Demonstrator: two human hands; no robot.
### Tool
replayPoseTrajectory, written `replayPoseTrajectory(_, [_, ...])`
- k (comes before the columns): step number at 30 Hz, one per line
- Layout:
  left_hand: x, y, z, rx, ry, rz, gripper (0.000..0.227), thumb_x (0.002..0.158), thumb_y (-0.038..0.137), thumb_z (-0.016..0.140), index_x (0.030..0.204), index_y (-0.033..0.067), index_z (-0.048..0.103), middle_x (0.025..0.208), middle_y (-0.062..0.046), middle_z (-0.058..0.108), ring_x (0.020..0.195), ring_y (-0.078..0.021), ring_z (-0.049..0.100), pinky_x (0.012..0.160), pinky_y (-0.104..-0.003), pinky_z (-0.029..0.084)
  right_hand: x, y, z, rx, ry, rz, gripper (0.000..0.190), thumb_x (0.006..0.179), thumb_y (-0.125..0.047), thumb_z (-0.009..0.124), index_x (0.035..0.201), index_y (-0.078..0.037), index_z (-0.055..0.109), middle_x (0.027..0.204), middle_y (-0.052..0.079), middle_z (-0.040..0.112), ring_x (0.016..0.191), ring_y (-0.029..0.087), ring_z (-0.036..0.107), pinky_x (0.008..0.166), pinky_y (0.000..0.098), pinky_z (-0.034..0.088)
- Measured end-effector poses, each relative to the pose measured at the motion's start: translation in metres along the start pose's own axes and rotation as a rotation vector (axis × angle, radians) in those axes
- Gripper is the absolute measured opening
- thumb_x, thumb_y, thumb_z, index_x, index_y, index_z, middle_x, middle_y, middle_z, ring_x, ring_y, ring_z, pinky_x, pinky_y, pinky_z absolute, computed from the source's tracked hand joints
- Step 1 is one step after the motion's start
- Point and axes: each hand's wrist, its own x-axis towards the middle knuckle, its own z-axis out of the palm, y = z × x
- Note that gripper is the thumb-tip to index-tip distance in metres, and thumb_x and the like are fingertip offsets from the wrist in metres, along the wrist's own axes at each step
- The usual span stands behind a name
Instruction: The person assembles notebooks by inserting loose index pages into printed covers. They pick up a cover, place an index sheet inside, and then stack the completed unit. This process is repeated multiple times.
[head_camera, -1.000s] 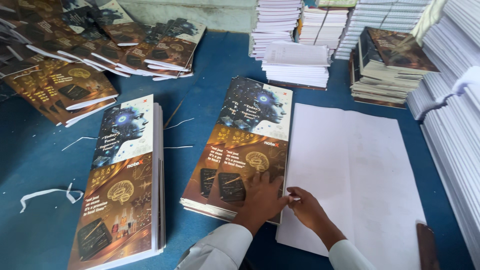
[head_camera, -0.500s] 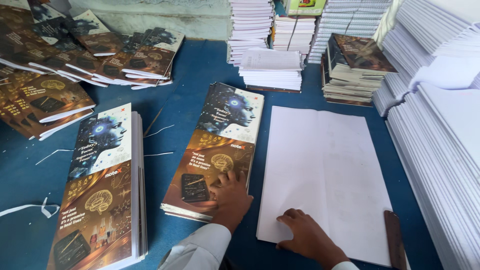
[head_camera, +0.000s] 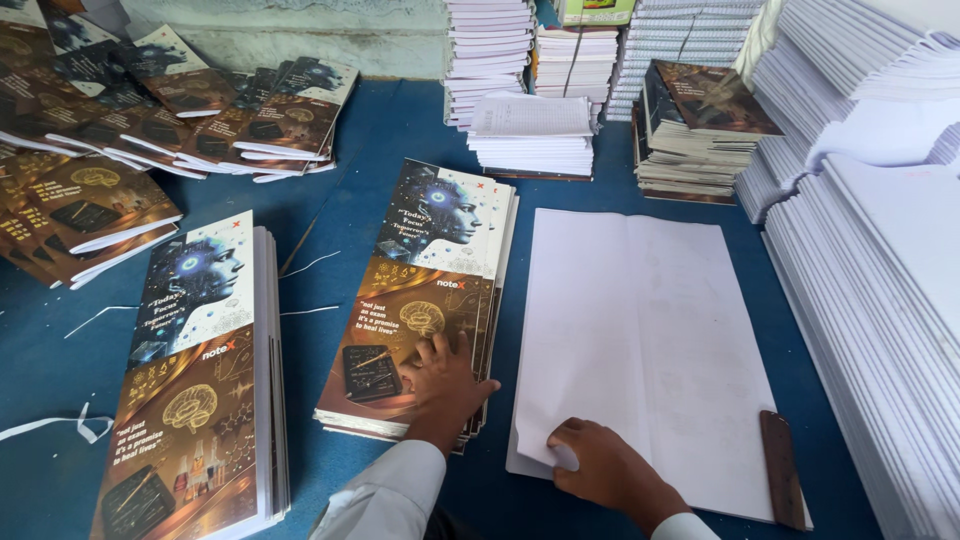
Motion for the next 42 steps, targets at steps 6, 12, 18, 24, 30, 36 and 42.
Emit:
replayPoseTrajectory(6, [-0.003,-0.004,0.008,-0.06,0.076,0.045,0.089,0.088,0.061,0.069,0.157,0.0217,0.029,0.162,-0.022,0.023,0.152,-0.0418,0.019,0.11,-0.069,0.027,0.006,0.02,0.007,0.109,0.173,-0.013,0.027,0.092,-0.023,0.063,0.11,-0.006,0.074,0.113,0.009,0.075,0.103,0.028,0.068,0.096,0.0372,0.052])
replayPoseTrajectory(12, [0.003,0.002,0.008,-0.164,0.299,0.286,0.055,0.092,0.041,0.068,0.137,0.0131,0.053,0.149,-0.022,0.043,0.14,-0.0422,0.038,0.109,-0.055,0.035,0.01,0.037,0.01,0.279,0.195,0.022,0.023,0.094,-0.02,0.062,0.103,-0.005,0.077,0.098,0.009,0.079,0.084,0.022,0.07,0.082,0.0338,0.056])
replayPoseTrajectory(18, [-0.025,0.013,-0.003,-0.427,0.204,0.34,0.03,0.093,0.035,0.065,0.107,0.0108,0.074,0.1,-0.014,0.075,0.095,-0.0343,0.071,0.086,-0.046,0.054,0.012,0.04,0.011,0.35,0.196,0.132,0.023,0.09,-0.026,0.073,0.094,-0.005,0.082,0.086,0.007,0.079,0.075,0.02,0.068,0.074,0.0312,0.055])
replayPoseTrajectory(24, [-0.034,0.03,-0.001,-0.562,0.028,0.175,0.044,0.097,0.047,0.063,0.107,0.0059,0.073,0.096,-0.018,0.073,0.092,-0.0332,0.07,0.083,-0.046,0.054,0.02,0.047,0.014,0.451,0.242,0.173,0.027,0.084,-0.033,0.079,0.087,-0.006,0.081,0.073,0.009,0.075,0.063,0.018,0.062,0.061,0.0293,0.047])
replayPoseTrajectory(30, [-0.014,0.038,0.018,-1.186,-0.46,-0.123,0.06,0.098,0.046,0.058,0.131,-0.0027,0.045,0.101,-0.022,0.067,0.072,-0.0259,0.073,0.055,-0.034,0.061,0.018,0.052,0.009,0.496,0.313,0.14,0.035,0.085,-0.039,0.078,0.084,-0.005,0.079,0.067,0.009,0.069,0.059,0.017,0.055,0.057,0.0317,0.042])
replayPoseTrajectory(36, [0.007,0.052,0.058,-1.345,-0.436,-0.027,0.055,0.092,0.029,0.068,0.13,-0.0091,0.056,0.102,-0.021,0.07,0.072,-0.0234,0.072,0.056,-0.035,0.06,0.006,0.047,-0.004,0.482,0.201,0.124,0.03,0.087,-0.037,0.077,0.089,-0.006,0.08,0.074,0.009,0.073,0.069,0.018,0.063,0.064,0.0306,0.048])
replayPoseTrajectory(42, [-0.003,0.055,0.058,-1.272,-0.452,-0.06,0.047,0.093,0.02,0.063,0.134,-0.0013,0.052,0.105,-0.017,0.07,0.091,-0.0262,0.072,0.067,-0.038,0.061,-0.008,0.098,-0.033,0.176,0.201,0.147,0.029,0.09,-0.035,0.071,0.104,-0.01,0.078,0.108,0.007,0.081,0.103,0.019,0.075,0.092,0.036,0.058])
